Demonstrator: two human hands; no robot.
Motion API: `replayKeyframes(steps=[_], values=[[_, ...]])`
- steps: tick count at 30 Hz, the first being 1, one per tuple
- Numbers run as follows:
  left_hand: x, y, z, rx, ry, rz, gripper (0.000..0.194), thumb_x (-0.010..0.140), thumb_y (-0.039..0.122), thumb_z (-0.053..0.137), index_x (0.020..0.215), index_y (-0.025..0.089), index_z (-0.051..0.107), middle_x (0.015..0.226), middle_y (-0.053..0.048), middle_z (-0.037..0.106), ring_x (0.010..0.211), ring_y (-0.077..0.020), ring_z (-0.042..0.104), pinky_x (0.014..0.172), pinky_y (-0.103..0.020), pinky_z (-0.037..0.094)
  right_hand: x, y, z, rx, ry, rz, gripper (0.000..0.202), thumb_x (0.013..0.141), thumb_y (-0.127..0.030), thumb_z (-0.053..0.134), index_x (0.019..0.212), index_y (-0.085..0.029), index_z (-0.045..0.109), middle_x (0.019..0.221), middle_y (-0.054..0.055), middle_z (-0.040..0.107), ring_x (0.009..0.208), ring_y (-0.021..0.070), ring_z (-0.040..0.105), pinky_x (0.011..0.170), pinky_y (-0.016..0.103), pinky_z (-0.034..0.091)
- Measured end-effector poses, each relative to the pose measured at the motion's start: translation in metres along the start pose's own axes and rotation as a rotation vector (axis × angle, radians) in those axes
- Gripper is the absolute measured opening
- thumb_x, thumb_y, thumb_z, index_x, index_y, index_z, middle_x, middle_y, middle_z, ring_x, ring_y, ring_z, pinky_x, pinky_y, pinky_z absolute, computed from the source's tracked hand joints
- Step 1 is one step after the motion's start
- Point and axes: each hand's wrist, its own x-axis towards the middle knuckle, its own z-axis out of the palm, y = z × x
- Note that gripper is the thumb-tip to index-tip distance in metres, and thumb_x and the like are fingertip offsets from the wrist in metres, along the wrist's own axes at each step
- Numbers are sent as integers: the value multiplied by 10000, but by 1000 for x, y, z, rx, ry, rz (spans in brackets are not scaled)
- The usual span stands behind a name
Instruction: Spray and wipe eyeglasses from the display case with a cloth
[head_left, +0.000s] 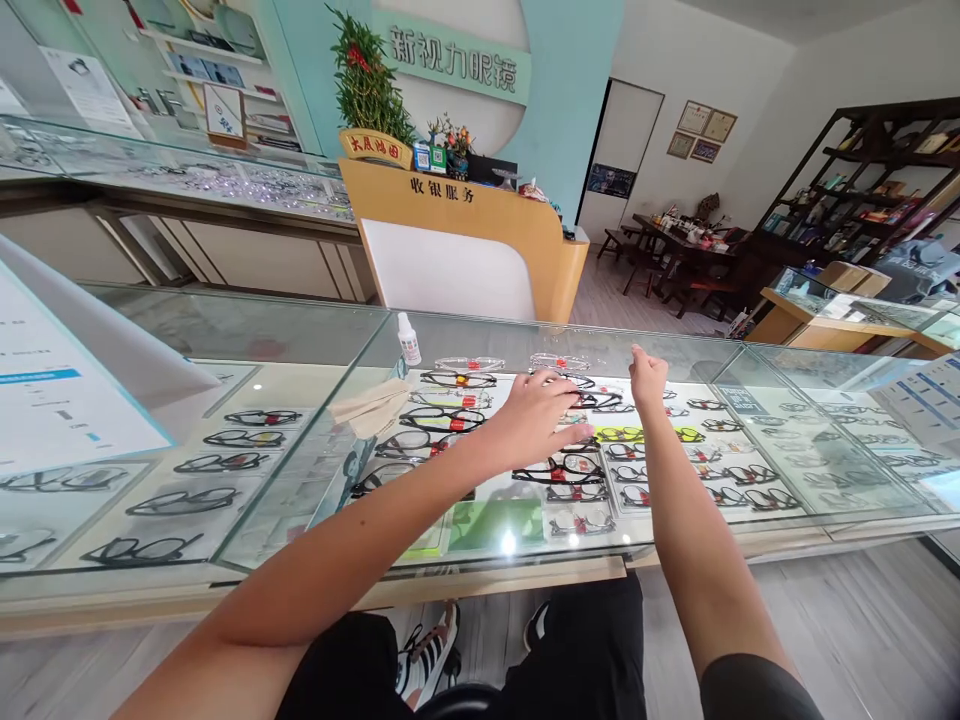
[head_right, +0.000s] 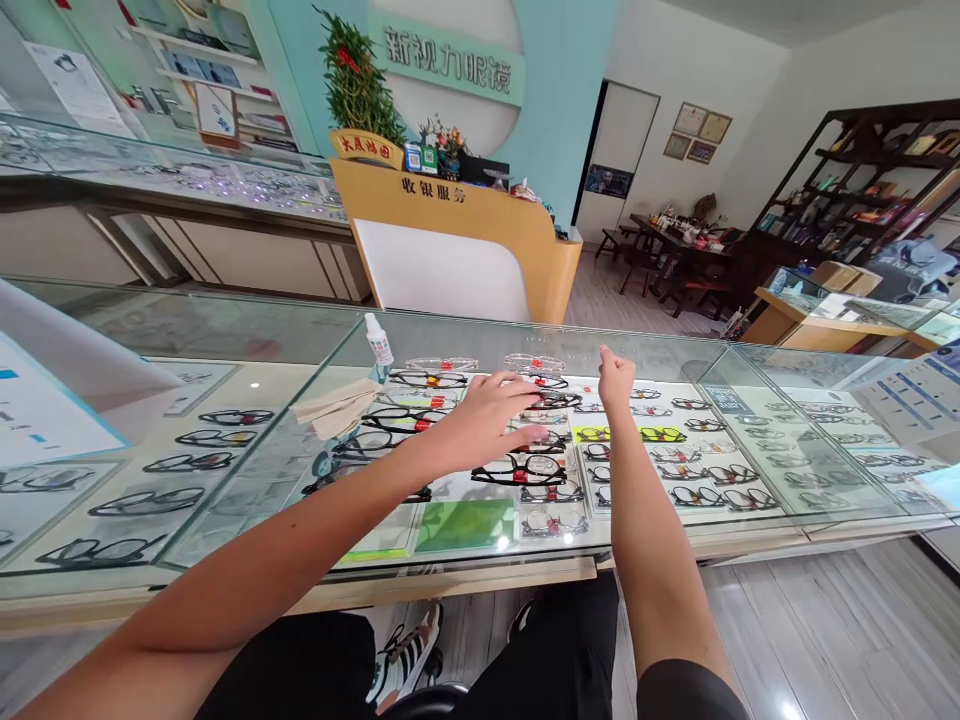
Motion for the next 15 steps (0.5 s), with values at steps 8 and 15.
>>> replayKeyframes(steps=[8,15], values=[[-49,-71,-71,-104,392,-26,578,1113,605,444,1506,258,688,1585,-123,621,1532,-343,462,1323,-582,329,-3,4,1,-43,29,-29,597,937,-578,589,599,-303,181,541,-80,179,538,105,149,534,323,135],[-84,-128,-68,-110,678,-137,524,1119,566,447,1441,255,719,1521,-120,635,1459,-316,495,1298,-567,374,-19,-23,-5,-195,79,-144,548,951,-620,553,618,-288,270,563,-68,218,576,130,224,545,316,217]])
